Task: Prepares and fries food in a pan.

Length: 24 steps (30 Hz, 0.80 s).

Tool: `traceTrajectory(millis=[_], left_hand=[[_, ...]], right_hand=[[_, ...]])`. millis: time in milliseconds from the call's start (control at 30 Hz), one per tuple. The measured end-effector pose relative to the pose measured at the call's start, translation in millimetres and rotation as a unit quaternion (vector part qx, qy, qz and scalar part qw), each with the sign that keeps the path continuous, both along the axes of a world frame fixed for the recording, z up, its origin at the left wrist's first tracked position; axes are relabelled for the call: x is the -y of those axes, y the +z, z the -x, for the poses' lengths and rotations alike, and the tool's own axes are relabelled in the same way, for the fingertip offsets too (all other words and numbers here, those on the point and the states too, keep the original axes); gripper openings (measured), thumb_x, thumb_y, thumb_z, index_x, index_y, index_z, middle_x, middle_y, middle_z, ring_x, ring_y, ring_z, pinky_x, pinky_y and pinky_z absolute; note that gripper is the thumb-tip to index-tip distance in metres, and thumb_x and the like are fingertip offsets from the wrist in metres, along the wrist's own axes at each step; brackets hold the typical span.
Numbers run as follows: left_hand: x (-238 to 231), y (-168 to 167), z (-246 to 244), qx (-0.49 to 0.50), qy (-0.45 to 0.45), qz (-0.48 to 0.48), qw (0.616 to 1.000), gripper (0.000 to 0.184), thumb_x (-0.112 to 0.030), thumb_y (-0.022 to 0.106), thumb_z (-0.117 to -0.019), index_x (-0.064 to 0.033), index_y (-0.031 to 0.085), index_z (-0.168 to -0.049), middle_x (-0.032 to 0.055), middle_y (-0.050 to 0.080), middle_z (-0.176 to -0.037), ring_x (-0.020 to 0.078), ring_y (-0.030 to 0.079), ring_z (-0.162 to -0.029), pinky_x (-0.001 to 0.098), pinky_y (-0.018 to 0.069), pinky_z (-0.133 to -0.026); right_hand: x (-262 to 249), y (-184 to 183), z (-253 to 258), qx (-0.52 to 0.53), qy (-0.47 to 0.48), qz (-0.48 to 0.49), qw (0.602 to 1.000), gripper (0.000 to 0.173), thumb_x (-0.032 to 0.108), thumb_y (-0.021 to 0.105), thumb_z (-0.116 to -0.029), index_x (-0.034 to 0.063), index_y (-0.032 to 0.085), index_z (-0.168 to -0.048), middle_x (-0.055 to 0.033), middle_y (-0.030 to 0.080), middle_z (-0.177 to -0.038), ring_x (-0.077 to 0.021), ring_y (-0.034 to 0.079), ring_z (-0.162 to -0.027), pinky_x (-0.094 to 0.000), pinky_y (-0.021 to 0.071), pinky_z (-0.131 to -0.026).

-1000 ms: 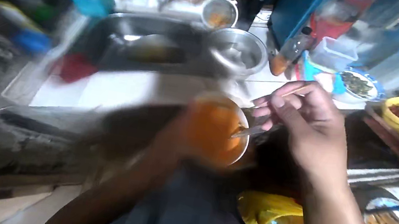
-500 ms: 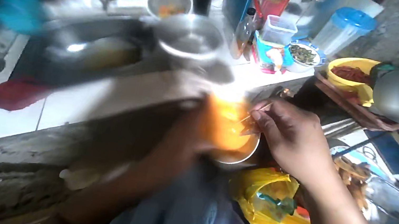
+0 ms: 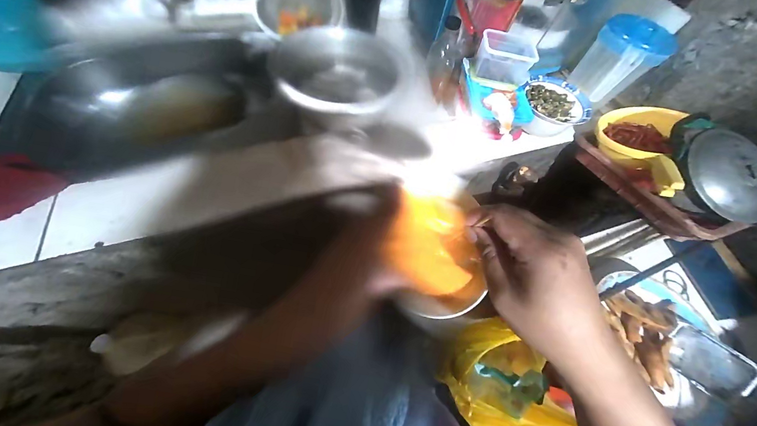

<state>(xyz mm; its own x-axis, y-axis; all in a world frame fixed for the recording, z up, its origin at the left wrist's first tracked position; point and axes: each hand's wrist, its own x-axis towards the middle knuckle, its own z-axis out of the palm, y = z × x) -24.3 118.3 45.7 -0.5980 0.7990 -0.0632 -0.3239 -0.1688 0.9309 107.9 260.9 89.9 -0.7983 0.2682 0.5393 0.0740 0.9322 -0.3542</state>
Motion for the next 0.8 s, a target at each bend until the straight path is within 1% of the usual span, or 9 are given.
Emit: traceTrajectory(millis=[167, 267, 367, 433, 500, 600, 633, 700, 800], left_hand=[[0.5, 0.6, -1.9, -0.02, 0.012, 0.0, 1.0, 0.047, -0.038, 0.03, -0.1118, -0.0063, 0.054, -0.135, 0.0016, 0.07, -0.113, 0.0091, 0.069, -0.104, 0.0295, 0.0597, -0.09], [0.7, 0.9, -2.0, -0.017, 0.018, 0.007, 1.0, 0.047, -0.039, 0.031, -0.1115, -0.0056, 0.054, -0.135, 0.0023, 0.07, -0.113, 0.0102, 0.069, -0.104, 0.0305, 0.0602, -0.089], [2.3, 0.6, -1.4, -0.015, 0.017, 0.013, 1.0, 0.046, -0.038, 0.032, -0.1111, -0.0052, 0.053, -0.136, 0.0022, 0.07, -0.113, 0.0098, 0.069, -0.104, 0.031, 0.0599, -0.089], [2.3, 5.7, -3.5, -0.012, 0.023, 0.035, 0.999, 0.045, -0.037, 0.032, -0.1114, -0.0056, 0.053, -0.135, 0.0017, 0.069, -0.111, 0.0088, 0.069, -0.101, 0.0298, 0.0602, -0.087], [2.0, 9.4, -5.4, -0.015, 0.028, 0.055, 0.998, 0.044, -0.036, 0.032, -0.1117, -0.0054, 0.054, -0.135, 0.0019, 0.069, -0.11, 0.0076, 0.069, -0.099, 0.0278, 0.0598, -0.084], [2.6, 8.1, -5.3, -0.021, 0.018, 0.067, 0.997, 0.046, -0.037, 0.032, -0.1119, -0.0048, 0.053, -0.137, 0.0029, 0.069, -0.112, 0.0078, 0.069, -0.1, 0.0276, 0.06, -0.085], [2.5, 8.2, -5.0, -0.02, 0.014, 0.071, 0.997, 0.047, -0.038, 0.033, -0.1118, -0.0046, 0.053, -0.137, 0.0035, 0.069, -0.112, 0.0086, 0.069, -0.101, 0.0283, 0.0604, -0.085], [1.9, 9.2, -4.3, -0.024, 0.011, 0.078, 0.997, 0.047, -0.039, 0.033, -0.1116, -0.0046, 0.054, -0.135, 0.0033, 0.07, -0.11, 0.0085, 0.07, -0.099, 0.0287, 0.0607, -0.084], [2.9, 9.8, -5.0, -0.042, 0.006, 0.077, 0.996, 0.047, -0.04, 0.032, -0.1115, -0.0057, 0.056, -0.133, 0.0017, 0.07, -0.109, 0.0074, 0.07, -0.099, 0.0277, 0.0609, -0.083]], right_hand=[[-1.4, -0.7, 1.8, 0.007, 0.008, -0.015, 1.0, 0.016, 0.009, 0.055, -0.0934, 0.0053, 0.07, -0.088, -0.004, 0.068, -0.078, -0.0091, 0.064, -0.068, -0.0221, 0.0537, -0.063], [1.2, -5.1, 3.5, 0.008, 0.01, -0.029, 1.0, 0.015, 0.008, 0.056, -0.0924, 0.0049, 0.069, -0.086, -0.0051, 0.067, -0.078, -0.0104, 0.064, -0.069, -0.0218, 0.053, -0.064], [1.9, -11.6, 3.7, 0.011, 0.016, -0.024, 1.0, 0.017, 0.01, 0.056, -0.0948, 0.0054, 0.071, -0.086, -0.0051, 0.069, -0.08, -0.0098, 0.066, -0.074, -0.0203, 0.0539, -0.069], [1.0, -17.2, 4.0, 0.019, 0.018, -0.015, 1.0, 0.02, 0.012, 0.056, -0.0966, 0.0054, 0.072, -0.086, -0.0057, 0.068, -0.081, -0.0111, 0.066, -0.074, -0.0213, 0.0539, -0.069], [-0.3, -17.7, 3.0, 0.049, 0.016, -0.005, 0.999, 0.02, 0.013, 0.057, -0.0958, 0.0061, 0.073, -0.087, -0.0059, 0.068, -0.082, -0.0133, 0.066, -0.074, -0.0259, 0.0555, -0.068], [-2.4, -4.6, 0.7, 0.114, 0.002, 0.012, 0.993, 0.012, 0.01, 0.065, -0.09, 0.004, 0.074, -0.088, -0.0084, 0.067, -0.082, -0.0203, 0.066, -0.072, -0.0372, 0.0563, -0.065], [-2.1, 1.7, -0.1, 0.133, -0.001, 0.009, 0.991, 0.011, 0.011, 0.067, -0.0892, 0.0031, 0.074, -0.091, -0.0095, 0.067, -0.084, -0.0223, 0.066, -0.073, -0.0401, 0.0563, -0.065], [0.5, 11.5, -2.6, 0.137, 0.001, -0.035, 0.99, 0.017, 0.014, 0.068, -0.0895, 0.0033, 0.074, -0.101, -0.0099, 0.069, -0.087, -0.0228, 0.067, -0.073, -0.0408, 0.0575, -0.065], [8.4, 15.0, -5.5, 0.135, -0.003, -0.128, 0.983, 0.011, 0.007, 0.064, -0.0907, 0.003, 0.073, -0.086, -0.0099, 0.064, -0.075, -0.0256, 0.068, -0.067, -0.0407, 0.057, -0.059]])
